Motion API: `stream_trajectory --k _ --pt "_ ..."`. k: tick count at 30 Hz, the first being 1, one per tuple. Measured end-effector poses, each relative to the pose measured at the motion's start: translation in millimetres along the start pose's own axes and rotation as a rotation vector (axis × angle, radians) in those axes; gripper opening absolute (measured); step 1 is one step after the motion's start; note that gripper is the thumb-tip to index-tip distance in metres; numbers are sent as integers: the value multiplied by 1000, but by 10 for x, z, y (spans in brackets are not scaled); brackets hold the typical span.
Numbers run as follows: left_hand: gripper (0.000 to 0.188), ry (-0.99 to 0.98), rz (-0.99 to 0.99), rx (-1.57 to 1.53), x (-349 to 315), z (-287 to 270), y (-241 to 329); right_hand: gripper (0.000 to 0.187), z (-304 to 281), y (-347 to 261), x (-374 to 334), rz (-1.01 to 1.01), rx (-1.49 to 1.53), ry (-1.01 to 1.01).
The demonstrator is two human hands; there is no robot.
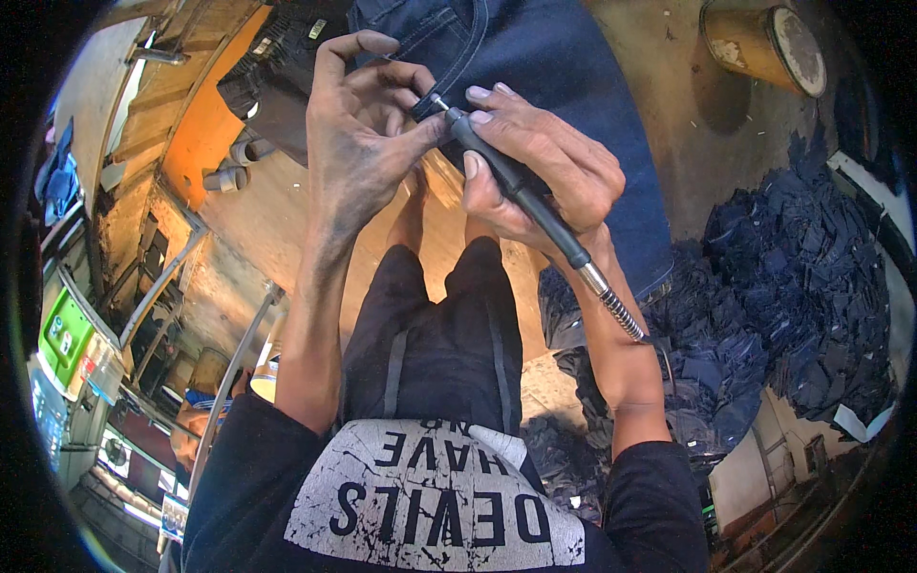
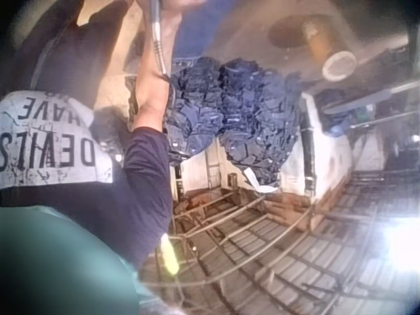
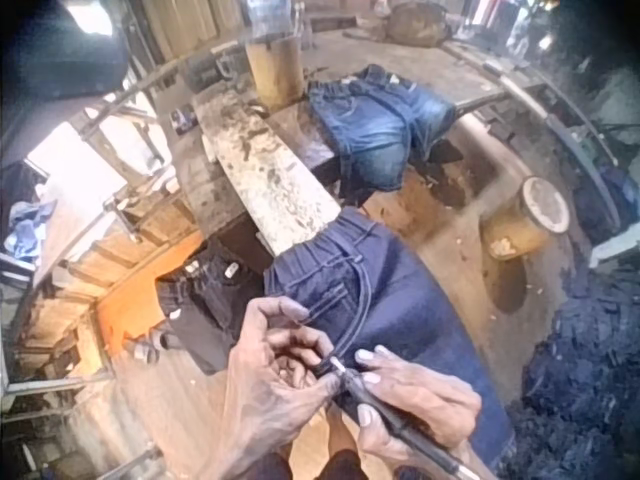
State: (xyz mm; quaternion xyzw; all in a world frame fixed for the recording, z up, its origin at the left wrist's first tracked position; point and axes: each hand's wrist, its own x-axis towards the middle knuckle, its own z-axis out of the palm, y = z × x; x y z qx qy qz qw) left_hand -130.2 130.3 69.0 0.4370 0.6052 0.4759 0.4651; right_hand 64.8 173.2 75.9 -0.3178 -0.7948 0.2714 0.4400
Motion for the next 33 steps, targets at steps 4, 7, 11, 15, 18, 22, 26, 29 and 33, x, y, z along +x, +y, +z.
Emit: stream_trajectory --k 4,7,11,15,18,22,26,29,33 --pt "77 6 26 -24 72 -19 -67 25 69 106 24 -1 -18 16" --pt "79 12 42 -9 76 -14 -115 25 74 123 8 10 -18 37" --pt "81 31 56 23 63 -7 -153 25 58 113 4 20 -33 32" --pt "79 17 59 -25 65 -9 -153 25 66 118 18 0 -9 21" --pt "78 19 61 10 65 -18 -138 25 72 111 16 -20 15 -10" --pt "78 13 52 25 63 -25 -137 23 87 112 13 -29 6 10" --pt "78 11 71 -38 70 -12 -170 23 78 120 24 -5 -20 25" --pt "79 24 93 15 70 -3 -201 25 74 124 31 22 -10 45" --pt "81 17 109 -12 80 2 -230 25 53 120 34 52 -41 37"
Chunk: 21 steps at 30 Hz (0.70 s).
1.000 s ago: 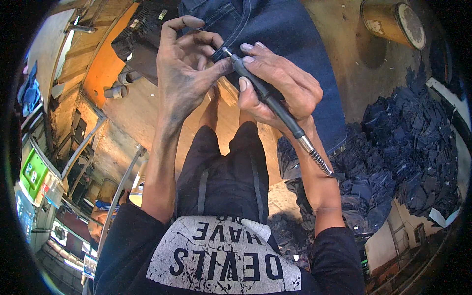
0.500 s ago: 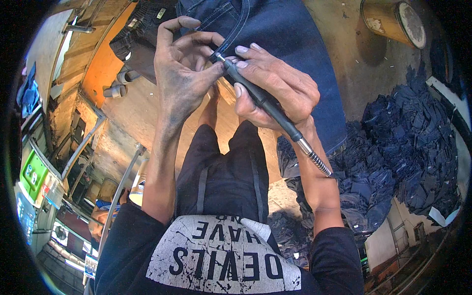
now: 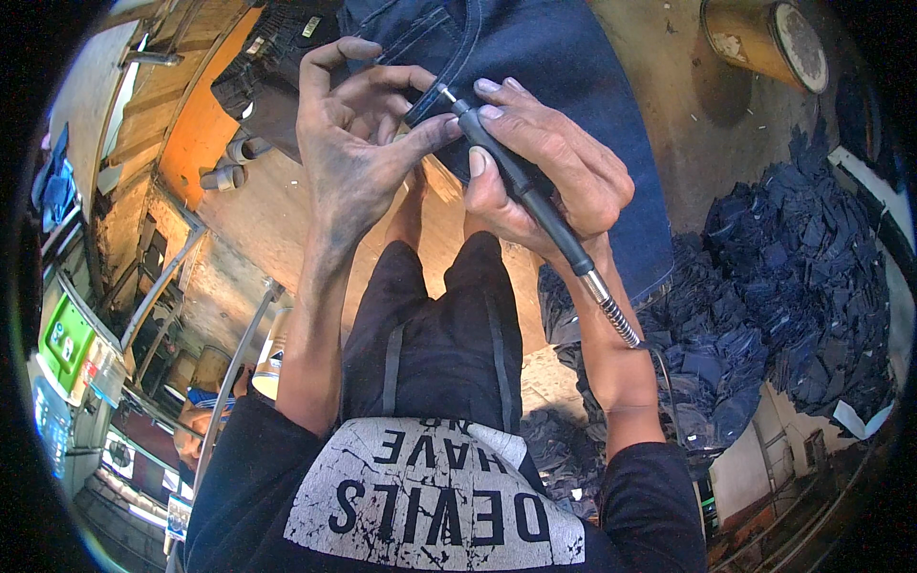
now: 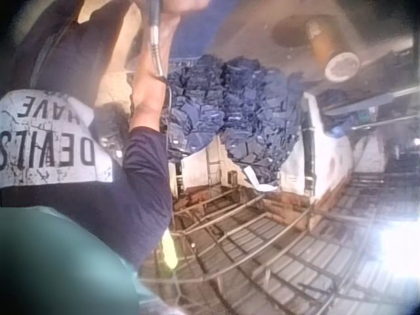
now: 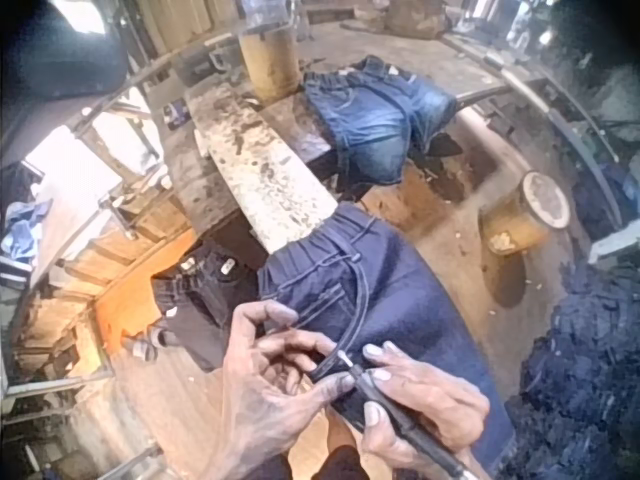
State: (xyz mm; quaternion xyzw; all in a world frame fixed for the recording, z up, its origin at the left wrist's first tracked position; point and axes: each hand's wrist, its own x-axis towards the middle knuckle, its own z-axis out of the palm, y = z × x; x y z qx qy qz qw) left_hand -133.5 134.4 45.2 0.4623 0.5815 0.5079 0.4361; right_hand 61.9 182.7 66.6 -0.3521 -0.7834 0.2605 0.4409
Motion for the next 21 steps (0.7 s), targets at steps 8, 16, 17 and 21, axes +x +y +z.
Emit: stream_trajectory --k 8,16,17,21 --pt "82 -1 -13 -3 -4 9 11 26 -11 -1 10 22 -5 -11" --pt "80 -10 -22 -21 2 19 17 26 -52 -5 4 71 6 -30" --pt "79 -13 -26 -25 3 22 19 27 -40 0 7 87 -6 -10" --pt "79 -16 -55 -68 0 27 34 26 -20 -4 11 101 10 19"
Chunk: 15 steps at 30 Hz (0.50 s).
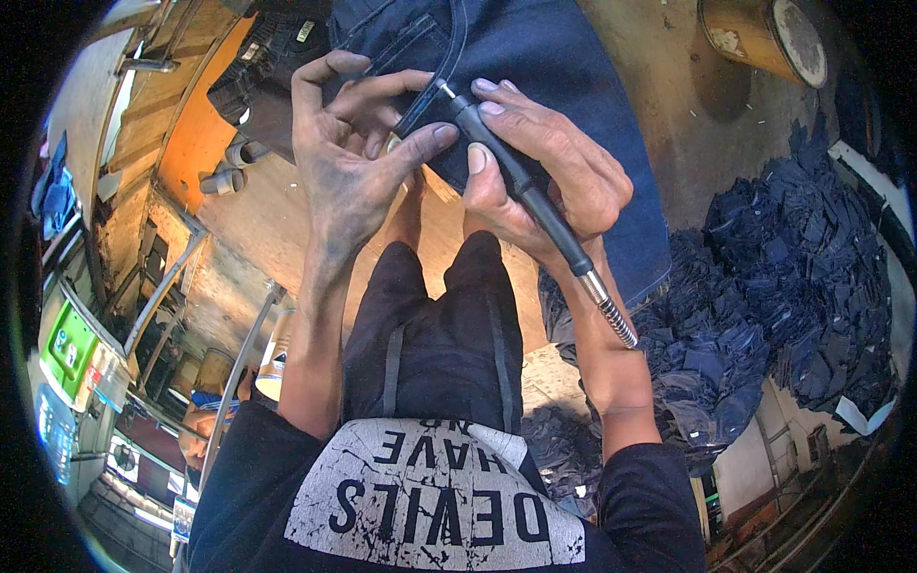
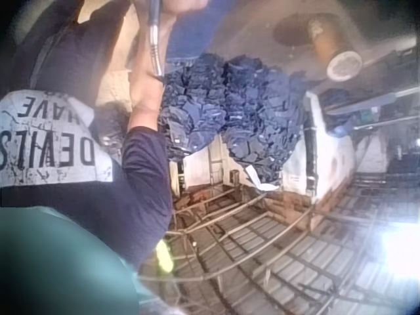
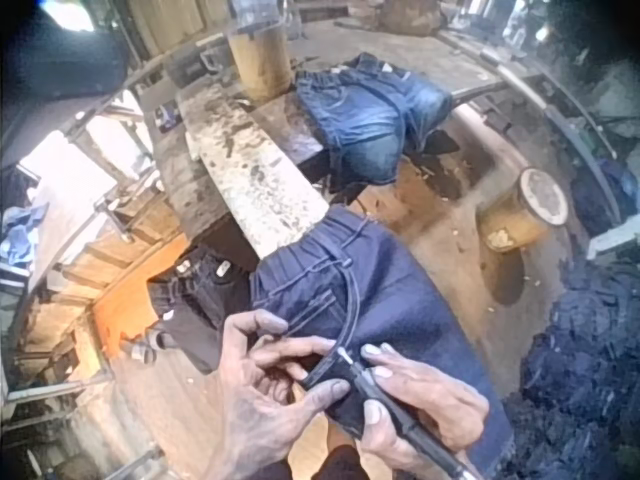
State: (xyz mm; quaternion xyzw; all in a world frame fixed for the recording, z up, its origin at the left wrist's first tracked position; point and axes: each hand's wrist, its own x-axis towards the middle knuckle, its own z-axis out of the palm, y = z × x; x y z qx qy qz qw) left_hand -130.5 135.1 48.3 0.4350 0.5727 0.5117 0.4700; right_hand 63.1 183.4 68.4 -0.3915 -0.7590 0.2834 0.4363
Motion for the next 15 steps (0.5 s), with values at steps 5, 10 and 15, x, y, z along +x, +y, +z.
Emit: stream_trajectory --k 5,10,15 --pt "77 -26 30 64 0 -15 6 25 1 -1 8 22 14 19" --pt "78 -8 28 85 -1 -12 3 25 -7 3 13 37 5 12" --pt "76 -10 7 95 -9 -1 33 26 4 11 17 42 5 20"
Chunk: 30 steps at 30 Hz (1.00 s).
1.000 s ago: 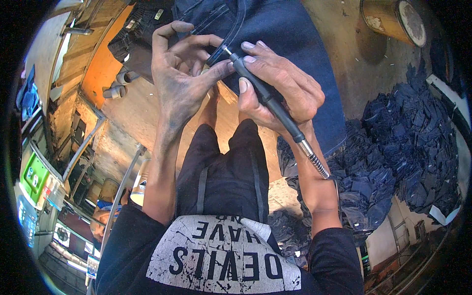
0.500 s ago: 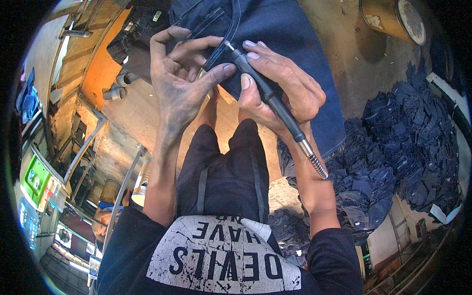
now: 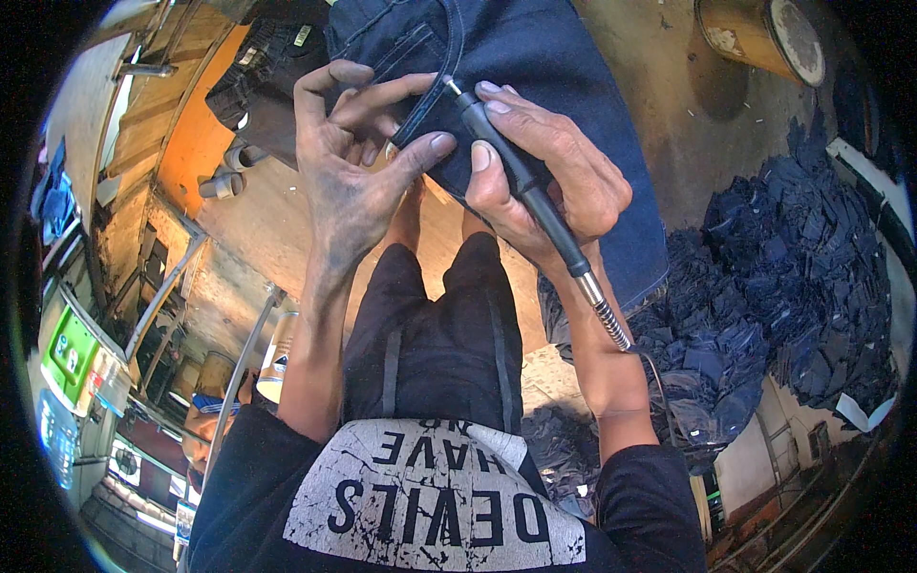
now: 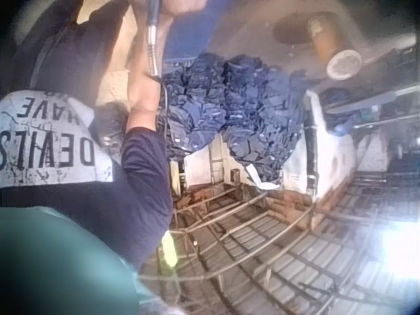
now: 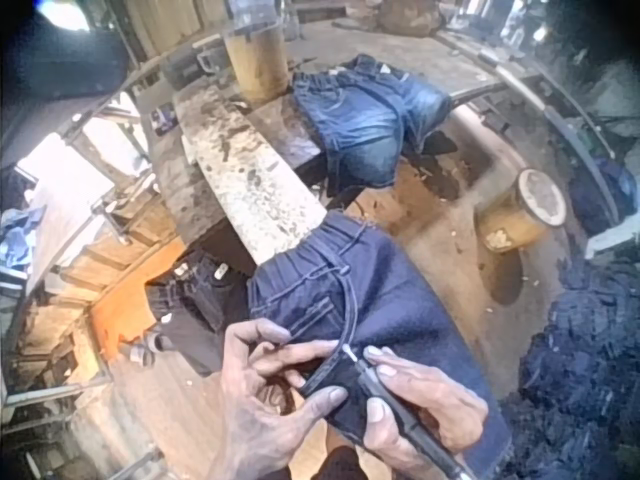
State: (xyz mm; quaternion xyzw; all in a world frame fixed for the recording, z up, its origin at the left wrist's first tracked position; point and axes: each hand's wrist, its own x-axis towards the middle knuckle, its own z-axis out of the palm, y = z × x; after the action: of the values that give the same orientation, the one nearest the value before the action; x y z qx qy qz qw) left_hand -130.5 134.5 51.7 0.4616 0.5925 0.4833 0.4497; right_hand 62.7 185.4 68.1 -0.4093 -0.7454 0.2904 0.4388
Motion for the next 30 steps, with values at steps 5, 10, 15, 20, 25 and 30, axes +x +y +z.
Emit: stream_trajectory --k 5,10,15,20,25,30 --pt "76 -9 -24 -46 -6 27 37 26 -10 -7 -14 35 -27 5" --pt "76 -4 -8 -68 -5 49 42 24 -35 -11 -25 13 -29 -49" --pt "75 -18 4 -39 -5 36 37 26 13 -13 -3 26 -49 62" --pt "74 -23 17 -7 2 55 55 26 8 -59 24 40 -113 61" --pt "66 35 28 -42 -4 97 78 25 7 -92 50 57 -124 57" --pt "74 -30 32 12 -2 53 61 25 30 -88 65 55 -129 78"
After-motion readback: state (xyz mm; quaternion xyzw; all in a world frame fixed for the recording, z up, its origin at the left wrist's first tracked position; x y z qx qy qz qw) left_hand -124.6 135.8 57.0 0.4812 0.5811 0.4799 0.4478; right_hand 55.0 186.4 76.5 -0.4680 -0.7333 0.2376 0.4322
